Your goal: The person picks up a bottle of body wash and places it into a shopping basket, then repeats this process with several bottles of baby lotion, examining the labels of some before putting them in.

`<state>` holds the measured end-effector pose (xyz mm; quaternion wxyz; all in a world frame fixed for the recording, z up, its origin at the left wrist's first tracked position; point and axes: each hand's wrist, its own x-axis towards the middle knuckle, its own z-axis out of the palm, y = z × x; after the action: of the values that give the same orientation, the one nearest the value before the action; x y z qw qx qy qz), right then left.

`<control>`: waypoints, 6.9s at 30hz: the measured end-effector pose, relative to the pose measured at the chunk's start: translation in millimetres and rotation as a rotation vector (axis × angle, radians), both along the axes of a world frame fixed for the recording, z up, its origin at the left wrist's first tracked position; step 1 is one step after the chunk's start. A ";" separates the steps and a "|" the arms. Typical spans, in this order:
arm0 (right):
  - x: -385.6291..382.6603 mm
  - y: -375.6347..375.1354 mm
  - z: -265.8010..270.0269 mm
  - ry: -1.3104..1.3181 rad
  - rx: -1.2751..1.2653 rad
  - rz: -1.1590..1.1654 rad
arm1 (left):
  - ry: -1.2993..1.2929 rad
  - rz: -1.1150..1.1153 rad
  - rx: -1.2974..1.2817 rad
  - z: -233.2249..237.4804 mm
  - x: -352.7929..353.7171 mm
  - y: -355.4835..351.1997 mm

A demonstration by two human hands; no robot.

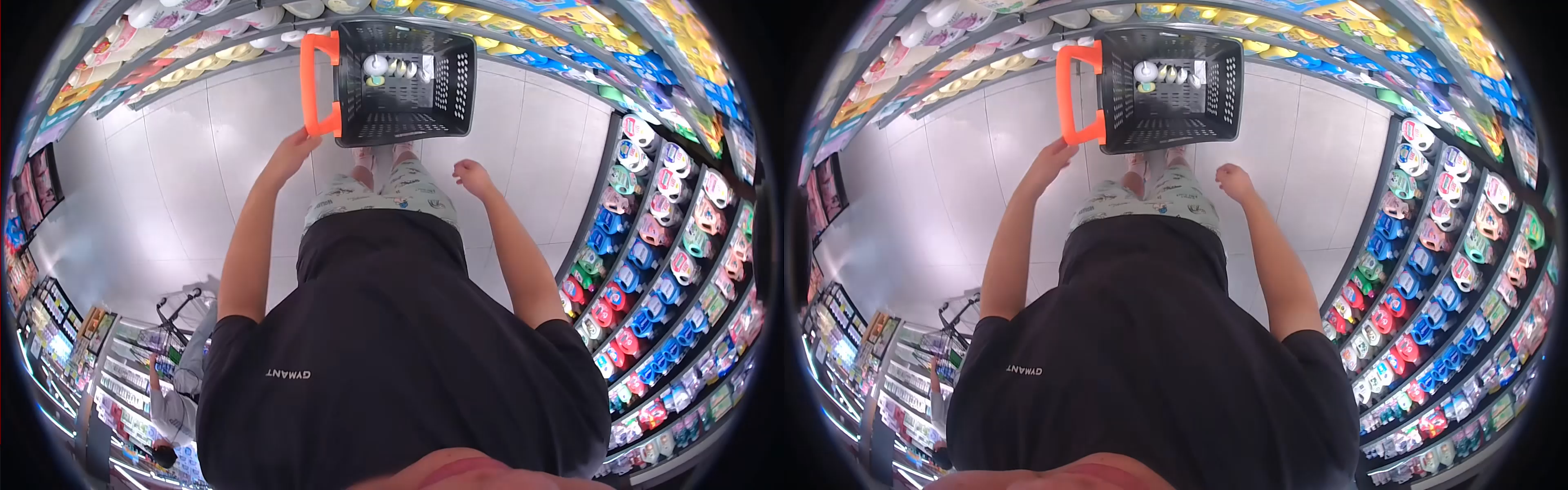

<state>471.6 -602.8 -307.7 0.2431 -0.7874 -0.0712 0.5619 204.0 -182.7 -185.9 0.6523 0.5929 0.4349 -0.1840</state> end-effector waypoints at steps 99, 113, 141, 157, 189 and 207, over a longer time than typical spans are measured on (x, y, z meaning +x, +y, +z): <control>-7.8 210.0 480.8 -0.434 1.311 -0.150 | -1.028 0.143 0.785 340.5 158.6 -101.3; 32.6 200.8 468.9 0.182 1.333 -0.213 | -0.998 0.225 -0.361 299.4 167.8 -69.6; 155.0 360.3 650.9 -1.454 1.405 -0.053 | -1.367 0.198 1.130 524.7 354.5 34.9; 181.1 399.6 635.7 -1.420 1.198 -0.105 | -0.959 -0.164 1.304 523.1 395.5 112.5; 267.2 342.2 632.6 -1.742 0.824 -0.154 | -0.604 -0.297 1.417 527.6 409.7 94.2; 37.9 263.7 312.1 0.410 0.909 -0.707 | -0.427 0.588 -0.287 152.6 284.1 -90.2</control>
<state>509.4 -339.1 4.5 0.7352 -0.4566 0.0100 0.5009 488.1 -272.9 -33.2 0.8294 0.3707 0.4104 0.0791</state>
